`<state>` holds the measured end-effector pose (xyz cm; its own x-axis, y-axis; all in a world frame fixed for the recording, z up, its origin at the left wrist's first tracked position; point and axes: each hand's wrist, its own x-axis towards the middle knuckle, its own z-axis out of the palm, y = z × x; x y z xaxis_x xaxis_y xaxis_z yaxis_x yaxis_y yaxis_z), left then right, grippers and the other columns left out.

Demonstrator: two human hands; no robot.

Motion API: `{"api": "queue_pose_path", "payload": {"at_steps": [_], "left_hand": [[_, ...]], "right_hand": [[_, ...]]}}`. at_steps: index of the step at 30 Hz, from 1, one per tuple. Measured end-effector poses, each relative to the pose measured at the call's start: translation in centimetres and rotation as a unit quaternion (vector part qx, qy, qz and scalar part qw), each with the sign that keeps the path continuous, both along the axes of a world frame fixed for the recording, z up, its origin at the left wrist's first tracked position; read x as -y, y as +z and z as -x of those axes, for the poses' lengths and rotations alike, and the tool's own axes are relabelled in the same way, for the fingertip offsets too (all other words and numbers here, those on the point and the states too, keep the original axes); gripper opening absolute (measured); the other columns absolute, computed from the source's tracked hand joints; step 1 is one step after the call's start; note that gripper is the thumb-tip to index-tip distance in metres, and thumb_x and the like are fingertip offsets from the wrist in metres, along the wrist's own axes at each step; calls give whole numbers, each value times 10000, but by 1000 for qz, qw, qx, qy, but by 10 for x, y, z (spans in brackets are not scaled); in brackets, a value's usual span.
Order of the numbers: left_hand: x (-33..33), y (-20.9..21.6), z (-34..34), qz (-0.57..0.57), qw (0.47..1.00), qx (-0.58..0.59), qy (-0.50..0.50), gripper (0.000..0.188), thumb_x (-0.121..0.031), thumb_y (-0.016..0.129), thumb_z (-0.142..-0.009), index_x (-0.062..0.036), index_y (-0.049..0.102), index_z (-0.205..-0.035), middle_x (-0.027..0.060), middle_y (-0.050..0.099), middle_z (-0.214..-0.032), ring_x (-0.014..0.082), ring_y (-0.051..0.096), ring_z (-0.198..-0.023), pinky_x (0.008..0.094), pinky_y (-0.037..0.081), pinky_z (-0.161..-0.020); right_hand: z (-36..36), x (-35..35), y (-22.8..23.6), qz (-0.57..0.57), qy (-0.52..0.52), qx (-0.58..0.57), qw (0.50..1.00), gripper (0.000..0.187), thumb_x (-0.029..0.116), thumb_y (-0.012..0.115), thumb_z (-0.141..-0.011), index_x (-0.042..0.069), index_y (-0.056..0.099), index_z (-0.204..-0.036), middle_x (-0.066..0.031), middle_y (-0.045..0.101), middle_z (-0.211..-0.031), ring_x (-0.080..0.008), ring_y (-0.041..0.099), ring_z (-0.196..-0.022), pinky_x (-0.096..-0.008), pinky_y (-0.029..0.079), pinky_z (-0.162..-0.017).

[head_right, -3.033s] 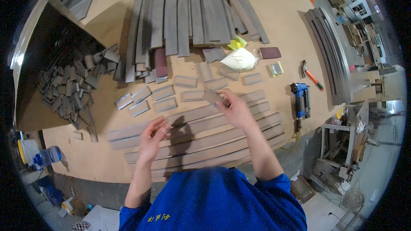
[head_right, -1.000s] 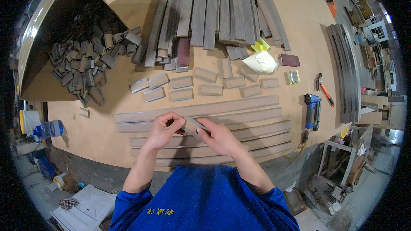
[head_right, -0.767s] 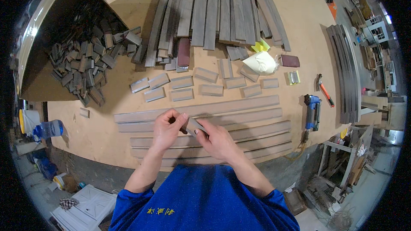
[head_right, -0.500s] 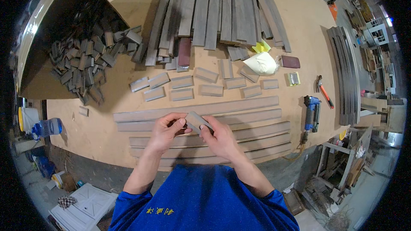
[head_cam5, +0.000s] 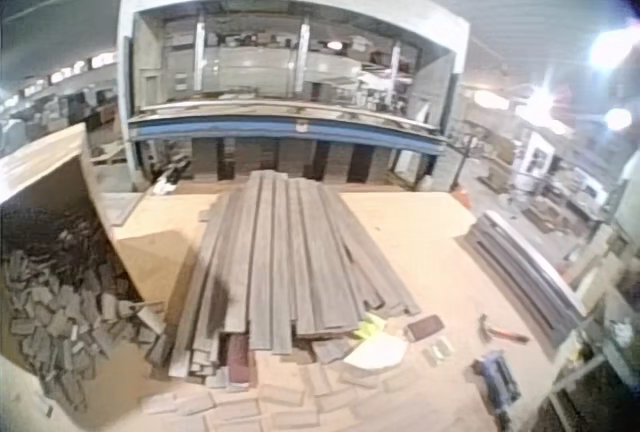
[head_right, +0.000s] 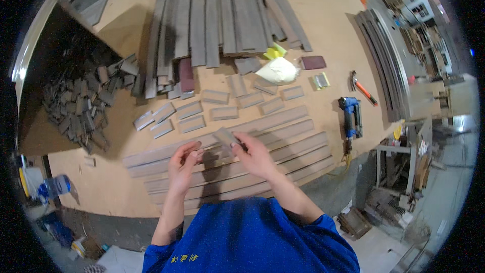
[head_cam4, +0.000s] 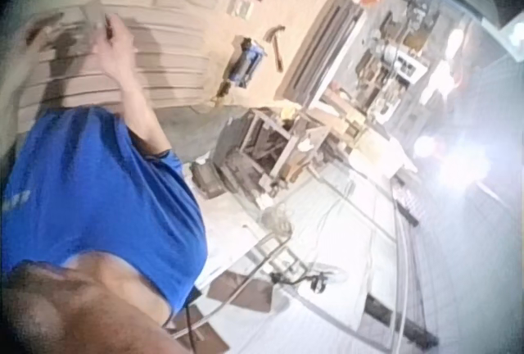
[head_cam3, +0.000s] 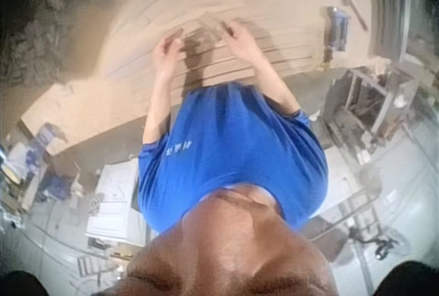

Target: Assembling wooden slats by gluing and stapling small wooden blocks onto them.

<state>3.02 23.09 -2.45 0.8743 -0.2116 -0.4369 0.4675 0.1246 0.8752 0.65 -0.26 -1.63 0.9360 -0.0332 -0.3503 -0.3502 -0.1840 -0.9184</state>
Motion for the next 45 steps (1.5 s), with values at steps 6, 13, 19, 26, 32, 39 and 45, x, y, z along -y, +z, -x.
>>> {"api": "queue_pose_path", "payload": {"at_steps": [6,13,19,26,32,39,45], "left_hand": [[-6,-25,17,-51,999,9,6,278,-118,593,-1049,-4,618,-1302,108,693,-1259,178,671,-1124,299,526,-933],[22,-16,34,-166,982,77,-45,224,-117,617,-1029,-13,677,-1219,83,725,-1147,143,664,-988,284,515,-899],[48,-12,64,-246,965,82,-26,205,-123,628,-1020,-18,705,-1178,81,743,-1089,134,664,-973,283,514,-886],[93,-17,98,-224,971,84,26,210,-123,624,-1022,-13,704,-1182,91,741,-1092,135,670,-994,285,522,-884],[144,-5,90,-244,967,70,-2,228,-160,648,-1013,-24,709,-1186,91,748,-1068,147,683,-1016,298,528,-894],[227,20,23,-312,925,177,-126,226,-139,635,-1019,-26,688,-1208,96,736,-1122,163,677,-1035,304,514,-920],[310,-11,-60,-391,784,388,-286,314,-140,634,-968,-59,656,-1271,159,665,-1292,371,627,-1171,440,511,-996]], "right_hand": [[-8,117,-11,215,-113,50,969,301,82,659,-966,76,635,-1266,-86,657,-936,-181,587,-796,-329,512,-749],[-13,282,-66,217,-208,109,948,290,67,618,-972,77,633,-1262,-91,696,-927,-161,621,-798,-343,517,-742],[-30,320,-75,217,-225,-24,950,344,114,591,-965,75,646,-1303,-161,740,-1039,-213,711,-882,-356,562,-792],[-32,304,-87,396,-187,84,895,419,211,753,-872,115,661,-1269,-133,664,-1261,-361,666,-1097,-445,550,-947],[-38,309,-87,375,-123,96,914,439,267,757,-864,136,674,-1274,-157,639,-1253,-357,704,-972,-464,570,-849],[-41,295,-72,230,-179,62,955,423,197,745,-880,94,652,-1279,-126,682,-1176,-346,671,-1073,-463,564,-897],[-26,295,-91,337,-71,220,913,380,155,647,-918,118,664,-1295,-106,670,-1184,-335,661,-1059,-446,576,-876]]}}
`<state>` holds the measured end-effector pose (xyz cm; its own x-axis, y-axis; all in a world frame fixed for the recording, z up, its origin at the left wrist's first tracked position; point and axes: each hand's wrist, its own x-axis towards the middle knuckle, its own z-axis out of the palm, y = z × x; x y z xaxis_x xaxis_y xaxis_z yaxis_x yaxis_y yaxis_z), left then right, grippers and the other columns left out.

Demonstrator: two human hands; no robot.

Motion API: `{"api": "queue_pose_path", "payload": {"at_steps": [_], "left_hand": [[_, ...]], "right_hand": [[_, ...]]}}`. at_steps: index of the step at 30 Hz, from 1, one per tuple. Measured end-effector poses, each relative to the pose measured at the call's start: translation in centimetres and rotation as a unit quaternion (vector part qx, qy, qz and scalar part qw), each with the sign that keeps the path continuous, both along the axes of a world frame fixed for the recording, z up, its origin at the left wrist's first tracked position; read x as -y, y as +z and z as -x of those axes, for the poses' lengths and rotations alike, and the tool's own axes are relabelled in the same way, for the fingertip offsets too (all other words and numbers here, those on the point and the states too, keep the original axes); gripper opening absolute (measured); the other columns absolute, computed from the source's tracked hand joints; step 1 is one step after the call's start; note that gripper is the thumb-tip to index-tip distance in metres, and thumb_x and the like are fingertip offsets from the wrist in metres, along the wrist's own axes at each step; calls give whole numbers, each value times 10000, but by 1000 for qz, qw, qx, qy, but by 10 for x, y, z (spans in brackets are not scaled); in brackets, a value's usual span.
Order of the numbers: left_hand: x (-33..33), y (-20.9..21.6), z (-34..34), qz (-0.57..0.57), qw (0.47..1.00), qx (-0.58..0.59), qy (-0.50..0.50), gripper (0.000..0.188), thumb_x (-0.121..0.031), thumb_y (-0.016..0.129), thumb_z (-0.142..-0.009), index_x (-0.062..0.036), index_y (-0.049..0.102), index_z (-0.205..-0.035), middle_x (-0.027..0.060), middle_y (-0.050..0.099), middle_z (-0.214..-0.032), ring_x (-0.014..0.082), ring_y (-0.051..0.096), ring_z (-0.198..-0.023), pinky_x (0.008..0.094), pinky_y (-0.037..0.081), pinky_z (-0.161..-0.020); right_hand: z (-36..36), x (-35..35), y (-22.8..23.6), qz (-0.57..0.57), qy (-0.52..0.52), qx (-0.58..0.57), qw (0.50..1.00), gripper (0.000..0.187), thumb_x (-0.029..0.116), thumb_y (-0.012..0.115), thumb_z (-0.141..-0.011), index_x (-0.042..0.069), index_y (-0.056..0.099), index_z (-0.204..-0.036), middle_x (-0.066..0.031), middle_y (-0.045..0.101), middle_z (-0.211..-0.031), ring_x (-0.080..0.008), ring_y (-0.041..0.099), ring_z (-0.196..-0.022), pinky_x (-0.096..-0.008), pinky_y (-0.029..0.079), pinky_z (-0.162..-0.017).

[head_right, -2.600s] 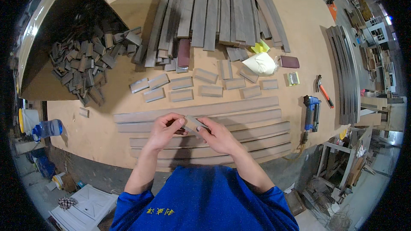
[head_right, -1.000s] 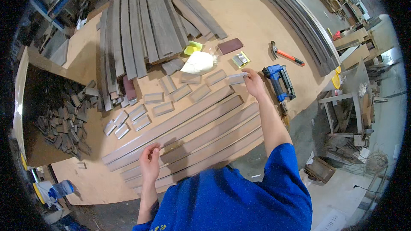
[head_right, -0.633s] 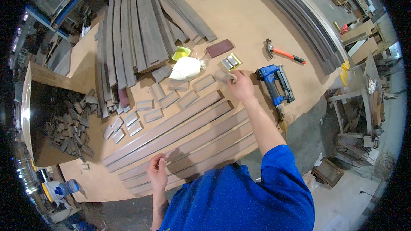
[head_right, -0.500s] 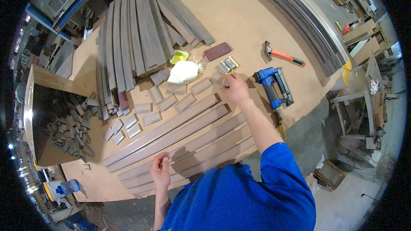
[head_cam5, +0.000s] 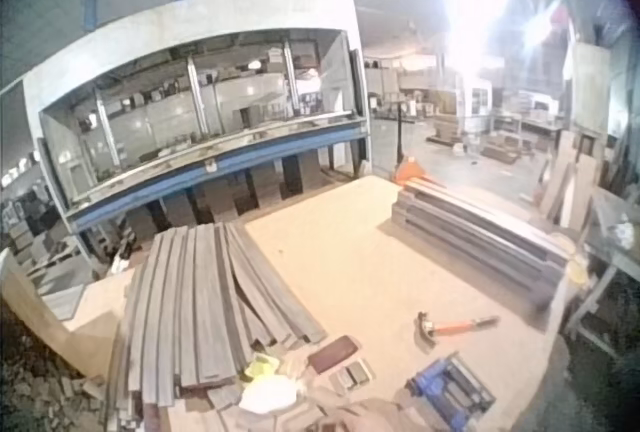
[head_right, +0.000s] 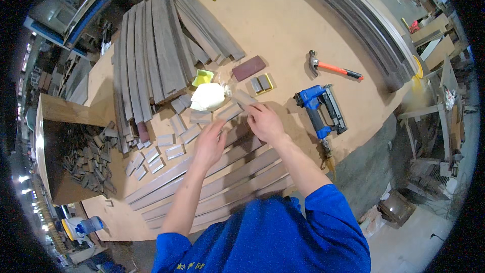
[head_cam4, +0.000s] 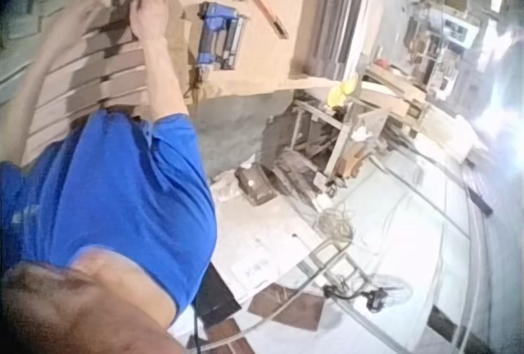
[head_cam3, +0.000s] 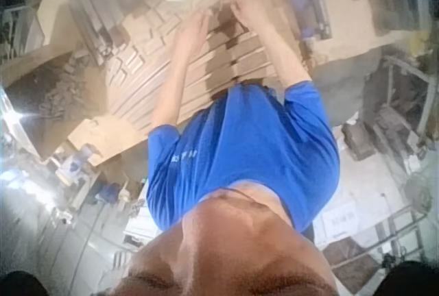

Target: Assembling wooden slats by gluing and stapling small wooden blocks onto them.

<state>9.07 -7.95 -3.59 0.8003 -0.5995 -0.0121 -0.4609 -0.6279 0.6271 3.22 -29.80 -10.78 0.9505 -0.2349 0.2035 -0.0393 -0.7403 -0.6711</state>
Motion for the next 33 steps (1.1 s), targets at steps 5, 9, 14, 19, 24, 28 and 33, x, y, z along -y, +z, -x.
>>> {"api": "queue_pose_path", "payload": {"at_steps": [5,9,14,19,24,28,33], "left_hand": [[22,-35,-30,-133,983,93,-88,442,-164,628,-930,-92,597,-1365,93,602,-1348,316,583,-1224,470,490,-996],[29,-32,-30,-204,967,99,-118,520,-182,651,-886,-102,582,-1394,59,568,-1334,279,537,-1251,476,467,-1004],[30,-29,-28,-220,964,96,-117,536,-185,643,-885,-85,576,-1407,69,574,-1324,288,543,-1240,481,472,-1002],[29,-34,-28,-218,964,103,-115,542,-183,641,-880,-67,579,-1405,76,577,-1325,293,546,-1241,496,482,-991],[31,-29,-26,-234,960,102,-115,521,-171,631,-886,-71,590,-1396,77,574,-1344,300,548,-1240,501,480,-1005],[23,-32,-30,-211,968,93,-101,467,-171,614,-909,-92,616,-1370,81,587,-1346,300,552,-1249,504,473,-1020],[11,-24,-61,-69,984,159,-29,333,-173,637,-917,-112,702,-1238,86,615,-1348,294,551,-1283,499,441,-1055]], "right_hand": [[-7,-13,25,71,28,-76,994,383,161,645,-907,142,675,-1288,-81,599,-1261,-360,623,-1104,-466,586,-872],[-10,-11,13,101,42,-104,989,404,161,653,-899,161,671,-1303,-89,552,-1289,-371,602,-1105,-491,588,-865],[-5,-12,15,108,56,-80,989,400,163,650,-902,158,676,-1302,-98,557,-1265,-382,602,-1090,-496,587,-862],[-18,-22,26,108,13,-107,988,362,164,636,-909,148,698,-1265,-118,570,-1266,-394,609,-1091,-514,575,-875],[-2,-16,23,138,52,-117,982,399,171,636,-908,155,671,-1305,-135,586,-1281,-393,610,-1120,-513,559,-907],[14,-18,27,-27,-5,-54,998,390,149,649,-902,127,671,-1291,-147,634,-1267,-369,617,-1148,-501,535,-945],[54,-12,44,-52,-68,12,996,401,111,668,-880,98,666,-1280,-170,662,-1225,-380,624,-1136,-483,521,-952]]}}
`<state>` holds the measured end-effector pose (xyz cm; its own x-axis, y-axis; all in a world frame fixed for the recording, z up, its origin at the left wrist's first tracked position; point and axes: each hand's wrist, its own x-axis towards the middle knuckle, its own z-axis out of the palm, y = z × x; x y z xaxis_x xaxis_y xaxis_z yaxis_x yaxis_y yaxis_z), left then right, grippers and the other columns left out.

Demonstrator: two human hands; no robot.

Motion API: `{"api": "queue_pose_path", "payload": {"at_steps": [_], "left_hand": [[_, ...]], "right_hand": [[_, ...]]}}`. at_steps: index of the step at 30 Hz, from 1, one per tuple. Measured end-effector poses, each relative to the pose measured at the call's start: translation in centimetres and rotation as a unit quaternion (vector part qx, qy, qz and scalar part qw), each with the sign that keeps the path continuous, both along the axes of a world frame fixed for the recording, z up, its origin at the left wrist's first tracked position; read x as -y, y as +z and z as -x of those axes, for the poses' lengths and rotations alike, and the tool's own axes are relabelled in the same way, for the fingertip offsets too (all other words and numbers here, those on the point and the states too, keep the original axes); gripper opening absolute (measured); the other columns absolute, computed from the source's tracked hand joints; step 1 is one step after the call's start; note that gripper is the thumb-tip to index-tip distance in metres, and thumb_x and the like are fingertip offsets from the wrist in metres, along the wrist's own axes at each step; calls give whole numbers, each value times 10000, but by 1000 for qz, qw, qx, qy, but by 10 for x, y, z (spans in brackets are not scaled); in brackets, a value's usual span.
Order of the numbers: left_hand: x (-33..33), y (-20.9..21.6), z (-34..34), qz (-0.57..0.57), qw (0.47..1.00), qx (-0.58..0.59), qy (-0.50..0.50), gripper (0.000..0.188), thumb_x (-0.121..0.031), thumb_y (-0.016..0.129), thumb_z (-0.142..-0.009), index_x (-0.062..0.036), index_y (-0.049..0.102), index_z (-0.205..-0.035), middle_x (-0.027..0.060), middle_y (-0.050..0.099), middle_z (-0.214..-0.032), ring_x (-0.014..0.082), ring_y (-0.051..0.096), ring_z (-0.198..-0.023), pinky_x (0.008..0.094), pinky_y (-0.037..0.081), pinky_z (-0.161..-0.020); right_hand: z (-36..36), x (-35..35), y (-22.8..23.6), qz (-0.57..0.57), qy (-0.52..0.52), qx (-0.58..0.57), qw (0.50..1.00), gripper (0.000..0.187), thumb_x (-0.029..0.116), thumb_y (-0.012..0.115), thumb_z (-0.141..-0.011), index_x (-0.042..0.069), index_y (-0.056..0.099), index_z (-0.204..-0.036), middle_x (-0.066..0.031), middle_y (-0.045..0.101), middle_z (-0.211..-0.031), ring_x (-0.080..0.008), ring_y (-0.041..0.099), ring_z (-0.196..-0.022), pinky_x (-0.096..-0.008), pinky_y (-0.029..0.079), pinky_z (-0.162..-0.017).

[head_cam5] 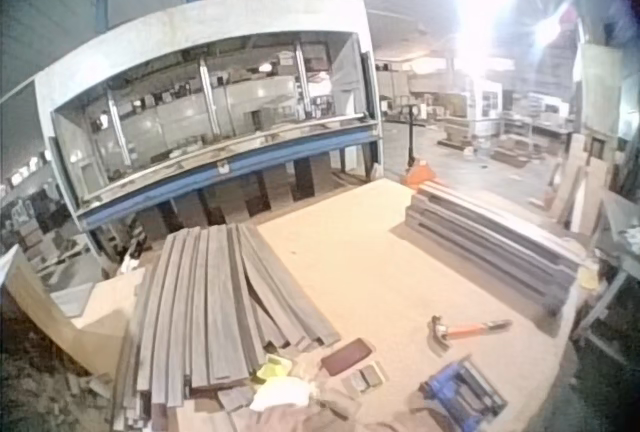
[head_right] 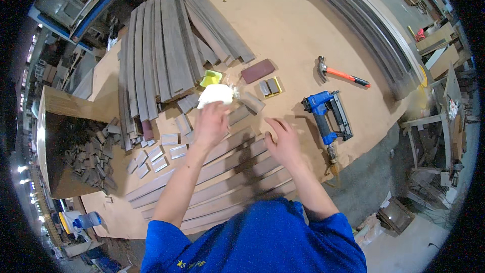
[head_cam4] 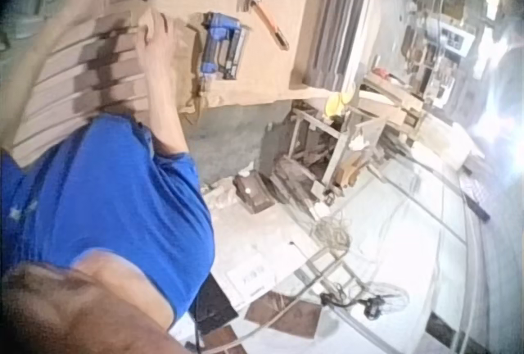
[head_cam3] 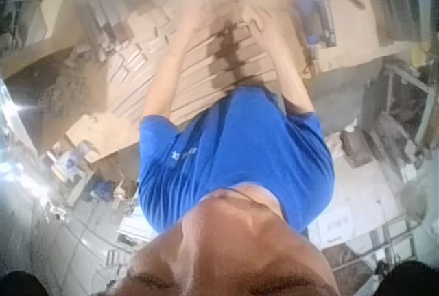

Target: Assembling wooden slats by gluing and stapling small wooden blocks onto them.

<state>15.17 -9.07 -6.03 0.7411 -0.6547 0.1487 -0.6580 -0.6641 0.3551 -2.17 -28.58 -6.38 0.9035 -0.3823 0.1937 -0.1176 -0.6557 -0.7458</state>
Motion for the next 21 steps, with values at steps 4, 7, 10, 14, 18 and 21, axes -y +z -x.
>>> {"api": "queue_pose_path", "payload": {"at_steps": [4,7,10,14,18,21], "left_hand": [[-1,23,-51,-35,993,108,37,292,-210,695,-904,-112,721,-1178,82,611,-1344,284,531,-1295,490,375,-1110],[-5,24,-73,-130,990,53,-8,269,-226,715,-894,-107,719,-1135,74,634,-1290,270,522,-1296,488,336,-1135],[3,23,-79,-153,987,38,-21,200,-220,702,-907,-97,711,-1064,63,663,-1208,262,544,-1262,501,321,-1146],[3,54,-70,-96,993,56,-35,137,-186,686,-919,-86,692,-1012,60,680,-1118,258,563,-1239,523,301,-1162],[3,150,-23,-74,986,45,-141,116,-160,683,-920,-87,684,-1011,62,679,-1088,255,572,-1241,556,264,-1185],[17,211,23,-33,963,23,-266,125,-152,686,-917,-101,693,-1030,55,681,-1113,254,573,-1252,578,244,-1198]], "right_hand": [[41,-17,-2,-13,-16,6,1000,404,102,681,-864,76,669,-1266,-188,665,-1214,-402,629,-1110,-470,515,-956],[54,-37,2,-60,-35,11,998,379,94,687,-856,56,682,-1233,-192,676,-1191,-397,639,-1091,-459,520,-947],[57,-48,10,-102,-51,31,993,358,83,689,-852,47,692,-1209,-195,685,-1174,-386,650,-1075,-438,529,-935],[57,-49,10,-139,-71,42,987,362,114,711,-868,60,691,-1226,-186,682,-1203,-347,651,-1124,-409,526,-957],[46,-47,6,-237,-54,-5,970,523,187,726,-925,91,572,-1415,-136,630,-1368,-293,592,-1264,-423,474,-1028],[12,-44,11,-487,21,153,860,966,427,793,-887,89,254,-1614,-92,529,-1464,-250,529,-1339,-427,481,-1046]]}}
